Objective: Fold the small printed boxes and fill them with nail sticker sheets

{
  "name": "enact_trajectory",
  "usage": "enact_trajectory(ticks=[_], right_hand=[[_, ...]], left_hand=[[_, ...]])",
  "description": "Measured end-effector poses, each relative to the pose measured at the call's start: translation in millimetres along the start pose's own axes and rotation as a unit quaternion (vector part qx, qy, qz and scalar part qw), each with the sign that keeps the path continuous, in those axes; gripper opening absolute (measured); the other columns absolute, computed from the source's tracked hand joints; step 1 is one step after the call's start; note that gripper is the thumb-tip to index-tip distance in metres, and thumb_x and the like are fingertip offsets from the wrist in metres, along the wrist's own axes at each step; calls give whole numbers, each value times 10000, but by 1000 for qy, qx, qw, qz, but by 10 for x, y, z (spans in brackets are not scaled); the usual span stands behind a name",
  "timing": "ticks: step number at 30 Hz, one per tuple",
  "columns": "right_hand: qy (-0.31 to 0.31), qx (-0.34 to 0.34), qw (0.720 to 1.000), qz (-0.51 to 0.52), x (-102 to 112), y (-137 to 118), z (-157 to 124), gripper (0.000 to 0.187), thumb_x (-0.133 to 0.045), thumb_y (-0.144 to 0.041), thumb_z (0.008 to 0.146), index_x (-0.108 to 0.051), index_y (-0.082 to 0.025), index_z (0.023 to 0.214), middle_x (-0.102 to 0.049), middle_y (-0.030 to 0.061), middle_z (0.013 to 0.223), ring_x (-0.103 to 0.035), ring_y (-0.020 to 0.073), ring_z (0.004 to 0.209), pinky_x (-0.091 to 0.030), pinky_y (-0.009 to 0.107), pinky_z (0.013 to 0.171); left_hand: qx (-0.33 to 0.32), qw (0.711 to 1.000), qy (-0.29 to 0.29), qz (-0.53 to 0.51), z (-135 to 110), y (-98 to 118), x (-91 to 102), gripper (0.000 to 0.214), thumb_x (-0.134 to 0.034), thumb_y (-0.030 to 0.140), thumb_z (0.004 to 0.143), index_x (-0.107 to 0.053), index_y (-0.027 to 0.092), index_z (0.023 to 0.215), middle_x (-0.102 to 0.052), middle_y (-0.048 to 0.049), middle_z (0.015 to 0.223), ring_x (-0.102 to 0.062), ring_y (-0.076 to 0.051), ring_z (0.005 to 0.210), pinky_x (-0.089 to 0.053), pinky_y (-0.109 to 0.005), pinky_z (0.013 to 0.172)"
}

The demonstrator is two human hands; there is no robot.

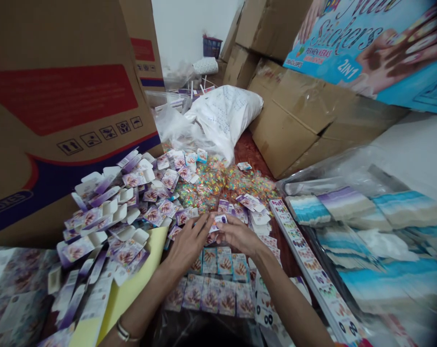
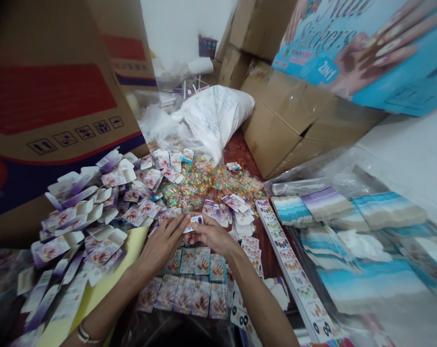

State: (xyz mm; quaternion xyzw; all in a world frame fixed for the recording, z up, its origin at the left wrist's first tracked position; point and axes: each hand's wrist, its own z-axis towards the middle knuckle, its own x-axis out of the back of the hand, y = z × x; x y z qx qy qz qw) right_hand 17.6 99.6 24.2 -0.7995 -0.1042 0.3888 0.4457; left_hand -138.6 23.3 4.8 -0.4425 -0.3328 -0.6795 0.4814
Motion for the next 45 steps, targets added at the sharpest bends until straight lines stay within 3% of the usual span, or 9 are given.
enact_trajectory(ticks=[7, 16, 20, 24, 26, 30, 33, 41, 45], right_hand=[[51, -12, 999, 11, 4, 18, 43, 281, -640, -275, 687, -571, -163, 936, -623, 16, 740, -583, 105, 550, -416, 209, 479], [33, -24, 989, -139, 116, -26, 67, 319, -680, -351, 685, -592, -157, 923, -565, -36, 559, -506, 84, 432, -357, 186, 413], [63, 30, 977, -200, 123, -110, 58, 317, -667, -408, 679, -578, -165, 863, -580, -32, 636, -515, 81, 460, -389, 203, 459], [128, 79, 961, -231, 106, -152, 16, 301, -612, -426, 721, -535, -189, 890, -542, -58, 587, -501, 83, 454, -352, 195, 451], [134, 87, 948, -275, 86, -171, -13, 266, -581, -400, 752, -540, -188, 908, -488, -76, 507, -431, 73, 410, -297, 189, 423], [70, 59, 916, -391, 64, -245, -33, 177, -560, -321, 765, -576, -172, 860, -448, -73, 516, -371, 61, 434, -258, 184, 430], [42, 52, 923, -379, 79, -261, 7, 144, -594, -304, 736, -589, -166, 776, -479, -61, 542, -400, 62, 459, -293, 185, 446], [188, 111, 946, -241, -19, 58, 25, 298, -562, -486, 730, -508, -192, 738, -535, -42, 511, -476, 96, 395, -366, 214, 406], [227, 137, 938, -225, -62, 163, -23, 310, -562, -483, 739, -465, -197, 669, -457, -67, 457, -388, 72, 357, -298, 202, 378]], left_hand=[[-42, 999, -27, -10, -31, -94, -126, 537, -393, 52, 827, -299, 127, 1350, -460, -117, 1322, -498, -220, 1040, -483, -325, 822], [-95, 990, -93, -51, -81, -241, -162, 736, -328, -75, 734, -209, 244, 1387, -380, -52, 1394, -493, -208, 1096, -510, -301, 775], [0, 987, -2, -163, -50, -231, -115, 509, -439, 151, 861, -301, 204, 1348, -456, -119, 1307, -472, -213, 1161, -458, -352, 908], [195, 932, 95, -290, -27, -175, -30, 426, -541, 315, 830, -452, 216, 1235, -538, -87, 1204, -509, -193, 1122, -439, -340, 935], [227, 916, 110, -313, -20, -152, 15, 421, -571, 337, 810, -478, 235, 1208, -562, -68, 1182, -525, -190, 1101, -438, -348, 935], [114, 945, 90, -292, -8, -150, 86, 440, -595, 342, 794, -486, 225, 1204, -602, -81, 1137, -554, -199, 1058, -448, -367, 911], [37, 956, 74, -280, -8, -154, 96, 441, -573, 332, 812, -469, 206, 1222, -610, -95, 1129, -561, -198, 1054, -444, -374, 916], [64, 972, 43, -221, -37, -37, -54, 527, -463, 278, 875, -272, 188, 1358, -494, -121, 1276, -461, -202, 1176, -423, -372, 956], [62, 990, 25, -122, 7, 21, -47, 479, -485, 256, 857, -361, 110, 1297, -528, -132, 1215, -457, -253, 1143, -409, -407, 962]])
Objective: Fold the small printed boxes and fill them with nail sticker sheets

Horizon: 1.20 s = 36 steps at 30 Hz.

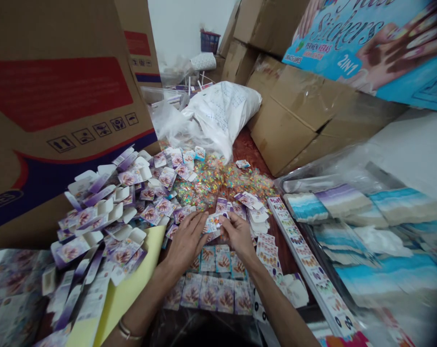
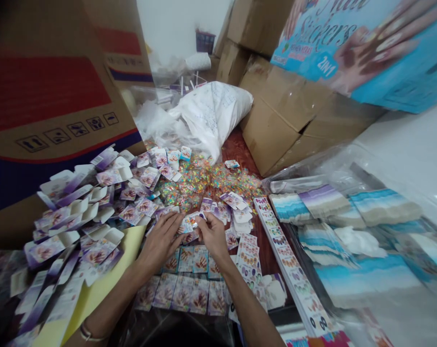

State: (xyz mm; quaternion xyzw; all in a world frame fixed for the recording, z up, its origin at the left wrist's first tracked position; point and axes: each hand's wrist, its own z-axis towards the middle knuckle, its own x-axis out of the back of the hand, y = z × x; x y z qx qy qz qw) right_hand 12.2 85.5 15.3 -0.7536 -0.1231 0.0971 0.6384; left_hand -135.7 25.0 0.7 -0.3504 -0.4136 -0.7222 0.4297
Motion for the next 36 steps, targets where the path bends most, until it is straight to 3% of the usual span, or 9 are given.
enact_trajectory(ticks=[4, 10, 15, 19, 23, 26, 28, 32, 36], right_hand=[[18, 11, 1000, -3, -18, 36, -61, 281, -549, -448, 770, -512, -189, 670, -410, -73, 422, -324, 71, 362, -269, 210, 390], [-3, 103, 986, -133, -11, 28, -184, 186, -519, -352, 813, -641, -215, 786, -526, -11, 589, -481, 126, 528, -383, 240, 517], [41, 0, 999, -11, -81, 55, -177, 246, -581, -409, 754, -615, -192, 866, -526, -38, 491, -451, 113, 351, -380, 240, 373], [8, 10, 999, -37, -102, 40, -163, 285, -511, -431, 812, -633, -188, 896, -520, -38, 420, -501, 130, 346, -424, 243, 395], [-37, 155, 964, -215, -48, -52, -274, 275, -405, -303, 893, -624, -214, 1033, -650, 25, 643, -634, 170, 586, -511, 287, 593], [30, 326, 890, -316, -32, -72, -404, 332, -413, -159, 872, -569, -207, 1161, -640, 95, 1024, -611, 207, 952, -494, 323, 824], [87, 387, 855, -334, -25, -45, -481, 394, -442, -116, 850, -526, -210, 1224, -590, 111, 1100, -572, 211, 1022, -494, 325, 850], [170, 403, 853, -285, 28, 28, -586, 462, -509, -101, 827, -487, -264, 1259, -489, 112, 1173, -578, 195, 955, -545, 320, 752], [170, 407, 859, -259, 52, 64, -623, 467, -547, -103, 811, -506, -304, 1231, -489, 102, 1150, -565, 217, 974, -571, 350, 715]], left_hand=[[14, 998, 15, 56, 25, 45, -1, 448, -487, 237, 852, -391, 109, 1269, -552, -128, 1168, -500, -254, 1071, -452, -392, 906], [-6, 998, 38, 44, -39, 79, -73, 455, -437, 195, 867, -335, 127, 1305, -563, -130, 1164, -508, -235, 1097, -471, -367, 897], [2, 998, 54, 34, -42, 152, -75, 523, -430, 194, 873, -236, 138, 1356, -546, -146, 1182, -495, -245, 1132, -464, -376, 912], [21, 997, 63, 28, -41, 182, -35, 548, -416, 196, 880, -195, 159, 1380, -526, -154, 1208, -490, -247, 1142, -449, -388, 926], [41, 997, 68, -5, -68, 246, 23, 544, -432, 215, 876, -221, 187, 1376, -530, -139, 1202, -503, -241, 1124, -457, -392, 912], [69, 993, 76, -60, -71, 360, 69, 540, -455, 231, 866, -248, 186, 1363, -523, -139, 1220, -503, -234, 1125, -466, -379, 907], [84, 988, 81, -101, -67, 445, 93, 554, -466, 240, 861, -242, 196, 1366, -506, -133, 1255, -493, -228, 1145, -460, -376, 922], [113, 975, 99, -165, -78, 560, 111, 565, -499, 246, 845, -258, 235, 1356, -510, -107, 1271, -517, -210, 1133, -481, -353, 906], [142, 963, 102, -205, -111, 602, 82, 533, -516, 239, 828, -316, 231, 1322, -528, -103, 1253, -532, -201, 1119, -500, -336, 885]])
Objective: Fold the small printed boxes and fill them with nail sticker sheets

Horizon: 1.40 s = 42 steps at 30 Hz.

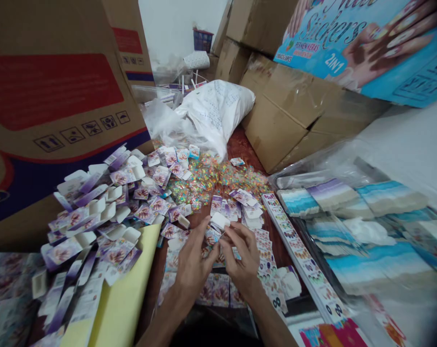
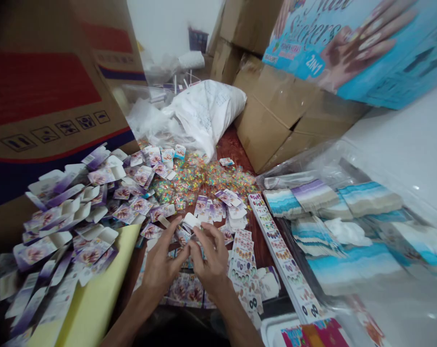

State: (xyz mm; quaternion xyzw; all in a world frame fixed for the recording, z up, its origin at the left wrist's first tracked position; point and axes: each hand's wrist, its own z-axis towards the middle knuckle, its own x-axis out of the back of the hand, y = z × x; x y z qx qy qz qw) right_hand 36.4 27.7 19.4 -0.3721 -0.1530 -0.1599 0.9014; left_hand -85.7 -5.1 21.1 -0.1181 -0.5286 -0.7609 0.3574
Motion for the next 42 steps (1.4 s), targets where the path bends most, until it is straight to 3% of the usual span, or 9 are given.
enact_trajectory(ticks=[6, 12, 15, 20, 23, 27, 30, 38, 42], right_hand=[[23, -50, 997, 45, -120, -68, -9, 454, -525, -78, 818, -524, -291, 1218, -491, 97, 1210, -536, 232, 1058, -556, 368, 777], [3, -83, 995, 53, -158, -99, -9, 369, -492, -86, 829, -598, -269, 1132, -504, 94, 1222, -538, 218, 1070, -506, 391, 867], [-10, -86, 994, 61, -139, -82, 7, 321, -488, -91, 826, -633, -258, 1059, -555, 86, 1165, -561, 206, 1043, -506, 379, 865], [-8, -22, 995, 97, -131, -85, 34, 298, -491, -64, 810, -629, -240, 1008, -655, 69, 1007, -609, 205, 977, -516, 384, 838], [-6, -67, 991, 114, -170, -105, 29, 245, -536, -131, 805, -598, -214, 1027, -676, 73, 957, -619, 219, 966, -515, 393, 829], [-17, -195, 970, 147, -206, -76, 65, 188, -556, -197, 816, -599, -196, 999, -677, 53, 872, -649, 173, 823, -530, 316, 747], [-72, -193, 969, 134, -175, -16, 149, 136, -581, -209, 798, -666, -209, 904, -660, 49, 888, -633, 160, 829, -523, 275, 723], [-149, -109, 973, 136, -143, 47, 252, 199, -544, -159, 804, -702, -221, 908, -693, 49, 886, -646, 157, 820, -520, 268, 747], [-151, -161, 964, 146, -138, 94, 286, 169, -554, -170, 783, -713, -211, 820, -702, 36, 815, -650, 155, 754, -523, 263, 705]], left_hand=[[42, 999, 6, -19, -24, 18, -24, 402, -541, 262, 810, -462, 206, 1199, -600, -83, 1146, -598, -189, 1005, -538, -294, 797], [65, 997, 7, -30, -29, -10, -21, 408, -567, 269, 789, -481, 184, 1179, -607, -94, 1128, -615, -190, 961, -553, -285, 744], [83, 996, -4, -38, -35, -28, -26, 434, -565, 254, 783, -462, 185, 1200, -594, -96, 1159, -618, -185, 957, -557, -276, 732], [93, 995, -15, -37, -50, -38, 5, 492, -559, 295, 791, -409, 191, 1248, -577, -96, 1198, -591, -211, 1033, -543, -315, 792], [114, 993, -23, -15, -51, -62, 38, 594, -567, 300, 792, -309, 195, 1316, -557, -107, 1224, -573, -222, 1069, -528, -339, 825], [5, 996, -11, 88, -47, -126, 44, 502, -510, 232, 831, -342, 184, 1302, -578, -118, 1191, -571, -220, 1071, -498, -354, 876], [-78, 986, 14, 145, -45, -167, 31, 472, -471, 187, 846, -344, 163, 1300, -585, -133, 1171, -570, -217, 1065, -501, -345, 871], [-82, 981, -6, 176, -52, -188, 47, 469, -433, 179, 859, -320, 159, 1313, -575, -130, 1173, -558, -218, 1073, -508, -335, 859], [-80, 982, -24, 171, -65, -193, 51, 489, -439, 185, 855, -300, 156, 1324, -564, -135, 1193, -551, -225, 1086, -504, -345, 871]])
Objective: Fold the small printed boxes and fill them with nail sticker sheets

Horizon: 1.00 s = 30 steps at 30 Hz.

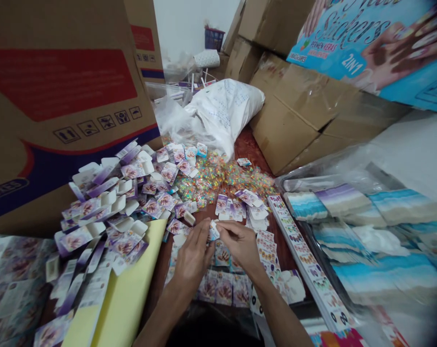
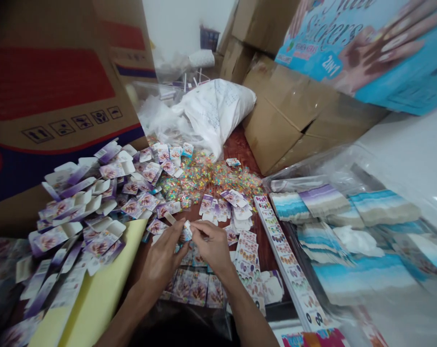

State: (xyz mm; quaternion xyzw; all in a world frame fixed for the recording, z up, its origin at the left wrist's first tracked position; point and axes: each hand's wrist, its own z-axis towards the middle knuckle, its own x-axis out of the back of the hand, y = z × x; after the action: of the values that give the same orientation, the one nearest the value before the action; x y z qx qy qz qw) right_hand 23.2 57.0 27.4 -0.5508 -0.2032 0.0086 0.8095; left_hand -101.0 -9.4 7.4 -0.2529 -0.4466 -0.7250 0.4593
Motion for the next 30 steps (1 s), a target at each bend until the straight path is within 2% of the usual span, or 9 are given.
enact_trajectory(ticks=[3, 5, 8, 14, 18, 21, 23, 26, 30], right_hand=[[-25, -64, 997, 40, 54, -8, 52, 141, -573, -207, 770, -714, -200, 763, -702, 28, 759, -653, 159, 708, -527, 255, 648], [-31, -66, 996, 44, 66, -29, 62, 141, -576, -213, 766, -716, -201, 754, -702, 26, 749, -654, 162, 703, -530, 258, 644], [2, -19, 1000, -2, 1, -61, -13, 167, -559, -192, 781, -723, -214, 808, -707, 35, 815, -658, 171, 768, -534, 287, 727], [64, 55, 995, -59, -323, -40, -313, 364, -489, -134, 835, -580, -220, 1177, -612, 74, 1167, -577, 197, 1074, -484, 360, 919], [49, 112, 991, -53, -420, -20, -204, 371, -473, -99, 828, -594, -210, 1161, -610, 81, 1168, -574, 179, 1077, -473, 342, 934], [-20, 68, 997, 2, -366, 6, 53, 275, -506, -157, 822, -671, -226, 1032, -668, 56, 1065, -612, 169, 1005, -474, 319, 915], [-66, -1, 997, 42, -306, 80, 218, 221, -537, -210, 809, -697, -236, 958, -683, 36, 1027, -619, 172, 983, -471, 313, 903], [-91, -87, 990, 71, -232, 298, 362, 205, -553, -265, 793, -703, -223, 927, -700, 34, 971, -644, 186, 902, -500, 320, 820], [-115, -129, 982, 72, -158, 595, 358, 208, -595, -295, 749, -707, -196, 894, -716, 38, 864, -655, 190, 776, -517, 317, 703]], left_hand=[[6, 1000, -16, -15, -7, 0, -7, 498, -452, 191, 847, -307, 155, 1322, -555, -138, 1207, -545, -230, 1097, -501, -357, 878], [10, 1000, -14, -19, -8, 5, -13, 496, -453, 182, 842, -314, 148, 1317, -558, -143, 1203, -548, -231, 1093, -506, -358, 867], [12, 1000, -4, -19, -5, 12, -7, 496, -449, 175, 845, -312, 140, 1320, -565, -148, 1190, -552, -231, 1086, -507, -358, 864], [32, 999, -5, -15, -31, -39, 89, 529, -457, 231, 865, -272, 153, 1354, -550, -160, 1211, -546, -240, 1095, -505, -362, 859], [39, 999, 8, -5, 7, -123, 148, 519, -439, 247, 876, -282, 134, 1358, -557, -177, 1196, -549, -254, 1088, -503, -380, 851], [48, 997, 22, -49, 80, -226, 203, 466, -454, 271, 873, -373, 136, 1312, -564, -155, 1200, -547, -234, 1096, -479, -367, 893], [79, 992, 3, -100, 102, -318, 257, 452, -468, 309, 868, -408, 165, 1292, -558, -119, 1223, -541, -210, 1108, -462, -346, 920], [140, 983, -24, -119, 44, -445, 326, 434, -452, 356, 871, -451, 162, 1259, -562, -106, 1221, -530, -208, 1120, -439, -361, 945], [84, 988, -103, -79, -133, -469, 273, 324, -481, 354, 855, -582, 161, 1095, -626, -96, 1108, -535, -232, 1089, -368, -455, 995]])
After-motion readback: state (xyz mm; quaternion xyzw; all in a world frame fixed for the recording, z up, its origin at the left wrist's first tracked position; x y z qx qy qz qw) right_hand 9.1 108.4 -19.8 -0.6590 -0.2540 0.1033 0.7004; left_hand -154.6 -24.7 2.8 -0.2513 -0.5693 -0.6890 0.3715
